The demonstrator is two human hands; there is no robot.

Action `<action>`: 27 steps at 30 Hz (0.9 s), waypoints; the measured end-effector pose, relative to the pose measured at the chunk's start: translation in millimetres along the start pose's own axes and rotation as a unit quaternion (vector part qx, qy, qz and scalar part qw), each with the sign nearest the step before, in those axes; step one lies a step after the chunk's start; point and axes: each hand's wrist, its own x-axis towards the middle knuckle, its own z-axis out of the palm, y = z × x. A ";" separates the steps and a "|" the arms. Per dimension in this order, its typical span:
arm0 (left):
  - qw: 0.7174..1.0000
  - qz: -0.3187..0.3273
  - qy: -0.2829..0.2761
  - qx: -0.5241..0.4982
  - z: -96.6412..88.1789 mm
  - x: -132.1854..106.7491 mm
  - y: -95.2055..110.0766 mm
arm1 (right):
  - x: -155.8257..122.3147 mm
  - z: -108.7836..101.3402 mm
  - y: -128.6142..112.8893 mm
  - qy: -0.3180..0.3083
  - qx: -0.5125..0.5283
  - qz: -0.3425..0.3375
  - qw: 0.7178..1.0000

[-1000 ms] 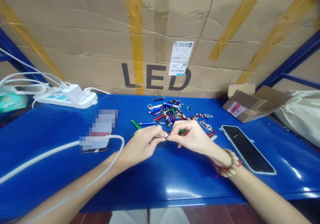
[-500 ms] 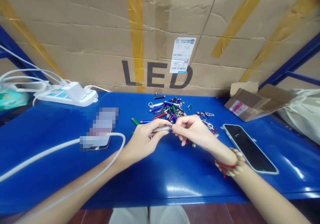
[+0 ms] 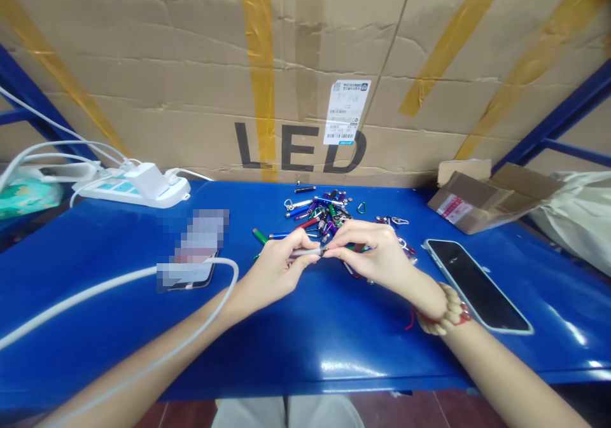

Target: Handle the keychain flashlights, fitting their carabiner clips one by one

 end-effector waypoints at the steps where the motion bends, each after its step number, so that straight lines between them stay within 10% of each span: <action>1: 1.000 0.017 0.004 0.021 0.5 -1.1 -1.9 | -0.8 1.2 0.4 -0.003 0.001 0.001 1.000; 8: 0.961 0.199 0.024 0.192 -3.8 -5.4 -12.5 | -3.7 10.4 -2.2 -0.044 0.143 0.233 0.961; 12: 0.981 0.146 0.026 0.124 -2.5 -3.0 -13.7 | -0.6 8.4 -3.3 -0.103 0.231 0.364 0.896; 27: 0.997 -0.025 0.075 0.004 0.2 1.7 -1.8 | 10.3 -23.7 -7.0 -0.041 0.130 0.326 0.936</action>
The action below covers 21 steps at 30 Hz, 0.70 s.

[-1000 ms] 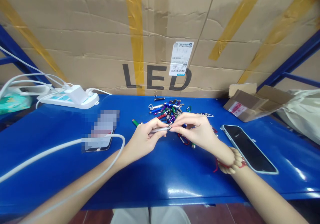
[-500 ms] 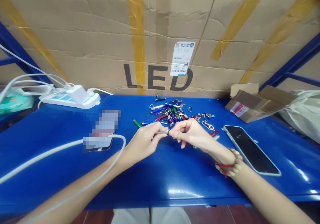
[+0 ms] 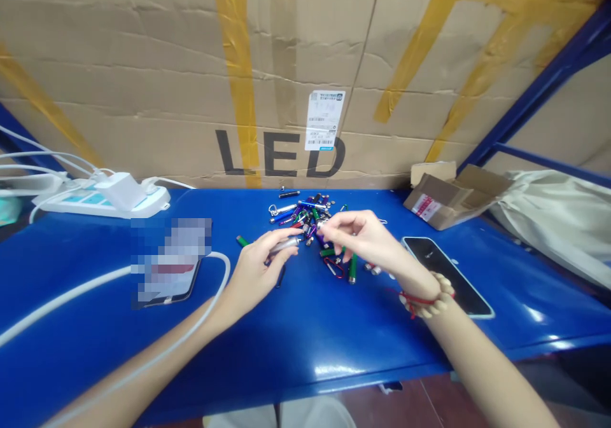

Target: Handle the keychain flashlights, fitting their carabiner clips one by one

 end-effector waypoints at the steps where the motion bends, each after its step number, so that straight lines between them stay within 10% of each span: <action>1: 1.000 -0.010 0.014 -0.007 -0.5 0.4 1.5 | 0.6 -7.9 0.1 0.046 -0.029 -0.015 0.998; 5: 0.997 -0.031 0.060 -0.047 -2.8 2.4 8.2 | 2.7 -40.7 7.2 0.250 -0.309 -0.008 0.918; 7: 0.995 -0.038 0.070 -0.067 -3.2 3.4 10.2 | 3.0 -51.9 13.1 0.237 -0.426 0.056 0.872; 12: 0.993 -0.054 0.061 -0.081 -2.2 4.0 10.6 | 5.4 -59.5 26.6 0.069 -0.434 0.158 0.885; 21: 0.996 -0.057 0.033 -0.060 -2.9 1.1 11.6 | 19.6 -62.3 56.3 0.185 -0.502 0.205 0.820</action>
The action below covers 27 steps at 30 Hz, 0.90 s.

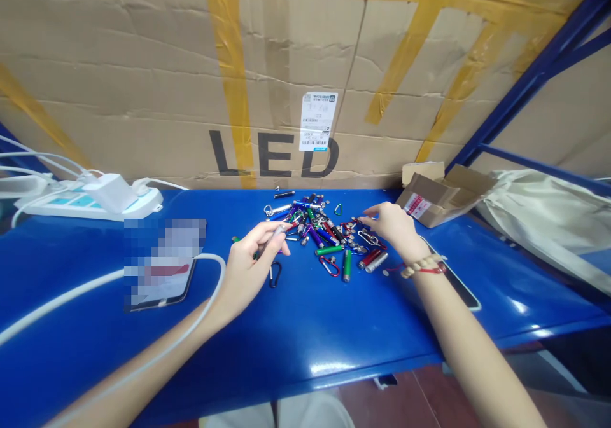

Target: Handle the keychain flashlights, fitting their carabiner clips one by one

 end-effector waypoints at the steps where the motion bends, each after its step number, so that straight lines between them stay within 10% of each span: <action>1: 1.000 -0.003 -0.005 0.002 0.0 -0.5 -0.1 | 1.4 3.2 0.0 -0.001 -0.007 -0.002 1.000; 15: 0.998 0.017 -0.062 -0.012 1.1 -2.4 1.6 | 2.4 6.8 -7.1 0.056 0.081 -0.022 0.995; 27: 0.995 0.024 -0.093 0.009 1.9 -2.5 -0.1 | -28.5 -9.9 -40.6 0.087 0.355 -0.193 0.911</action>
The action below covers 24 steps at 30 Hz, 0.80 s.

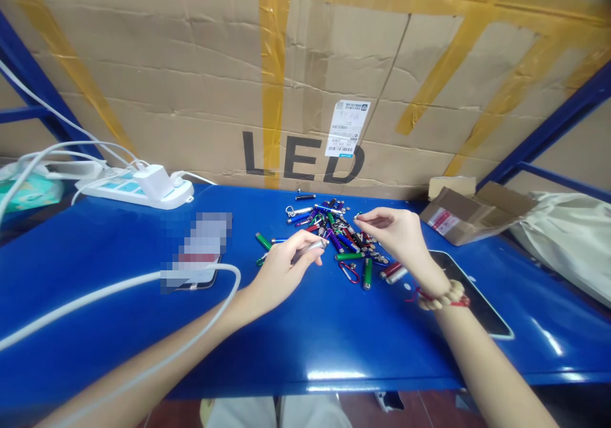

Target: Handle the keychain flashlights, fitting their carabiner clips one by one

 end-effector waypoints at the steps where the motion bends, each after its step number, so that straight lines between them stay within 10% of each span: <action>1: 1.000 -0.002 -0.005 -0.002 0.4 0.5 -1.4 | -3.0 2.3 -5.6 -0.007 0.015 -0.026 1.000; 10: 0.999 -0.001 0.003 0.032 1.3 2.9 -5.0 | -24.6 11.4 -40.0 -0.116 0.130 -0.175 0.969; 24: 0.989 0.099 -0.001 0.107 1.5 -1.8 -14.5 | -24.2 7.7 -43.3 -0.265 0.244 -0.020 0.933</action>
